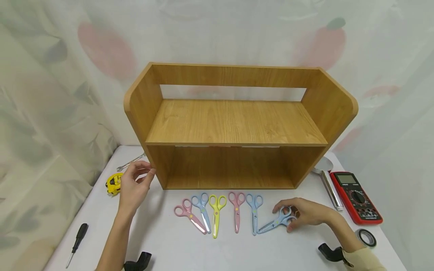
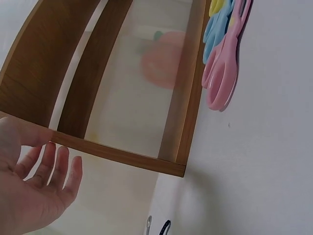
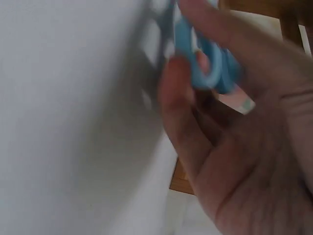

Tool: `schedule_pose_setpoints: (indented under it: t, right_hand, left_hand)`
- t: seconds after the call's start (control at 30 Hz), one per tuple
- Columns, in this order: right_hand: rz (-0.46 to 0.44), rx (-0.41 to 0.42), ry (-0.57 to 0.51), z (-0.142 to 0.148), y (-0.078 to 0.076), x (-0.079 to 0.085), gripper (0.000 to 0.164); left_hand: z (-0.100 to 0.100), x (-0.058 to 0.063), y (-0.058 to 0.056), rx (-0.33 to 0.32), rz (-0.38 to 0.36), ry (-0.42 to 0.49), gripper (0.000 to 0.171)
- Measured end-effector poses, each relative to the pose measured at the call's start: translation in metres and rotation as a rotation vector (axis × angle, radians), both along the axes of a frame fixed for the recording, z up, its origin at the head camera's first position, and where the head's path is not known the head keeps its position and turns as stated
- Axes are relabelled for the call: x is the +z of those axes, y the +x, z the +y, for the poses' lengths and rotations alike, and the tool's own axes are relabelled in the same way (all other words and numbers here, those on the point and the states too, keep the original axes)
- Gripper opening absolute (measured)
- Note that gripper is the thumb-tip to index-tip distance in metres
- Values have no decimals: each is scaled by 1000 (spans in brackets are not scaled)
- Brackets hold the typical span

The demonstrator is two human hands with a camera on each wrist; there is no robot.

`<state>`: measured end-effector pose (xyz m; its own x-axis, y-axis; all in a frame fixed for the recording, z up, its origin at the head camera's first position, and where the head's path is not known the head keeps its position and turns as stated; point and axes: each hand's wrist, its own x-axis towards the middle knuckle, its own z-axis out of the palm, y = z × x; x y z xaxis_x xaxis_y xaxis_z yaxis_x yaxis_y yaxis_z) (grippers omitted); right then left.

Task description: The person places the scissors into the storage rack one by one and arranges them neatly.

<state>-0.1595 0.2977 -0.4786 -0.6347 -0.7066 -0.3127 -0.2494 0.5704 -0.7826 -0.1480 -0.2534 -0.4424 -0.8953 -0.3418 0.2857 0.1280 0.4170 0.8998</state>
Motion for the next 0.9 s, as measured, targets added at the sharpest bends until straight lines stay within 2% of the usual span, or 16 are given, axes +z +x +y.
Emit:
schedule_pose_setpoints:
  t: [0.17, 0.23, 0.33, 0.47, 0.57, 0.73, 0.8, 0.9]
  right_hand:
    - [-204, 87, -13, 10, 4, 11, 48]
    - [-236, 112, -22, 13, 6, 17, 49]
    - [-215, 135, -37, 14, 9, 32, 49]
    - [-107, 124, -92, 2, 12, 67, 50]
    - [20, 105, -200, -18, 14, 98, 54]
    - [263, 40, -421, -64, 12, 142, 63]
    - [347, 7, -471, -85, 10, 156, 66]
    - [417, -30, -510, -119, 1, 177, 67]
  left_hand:
    - [0, 0, 0, -2, -18, 21, 27]
    - [0, 0, 0, -2, -20, 19, 27]
    - [0, 1, 0, -4, -27, 16, 27]
    - [1, 2, 0, 0, -42, 9, 27]
    - [1, 2, 1, 14, -48, -2, 26]
    - [1, 1, 0, 23, -39, 8, 27]
    - [1, 1, 0, 17, -34, 18, 27]
    - [1, 0, -2, 13, -26, 20, 26]
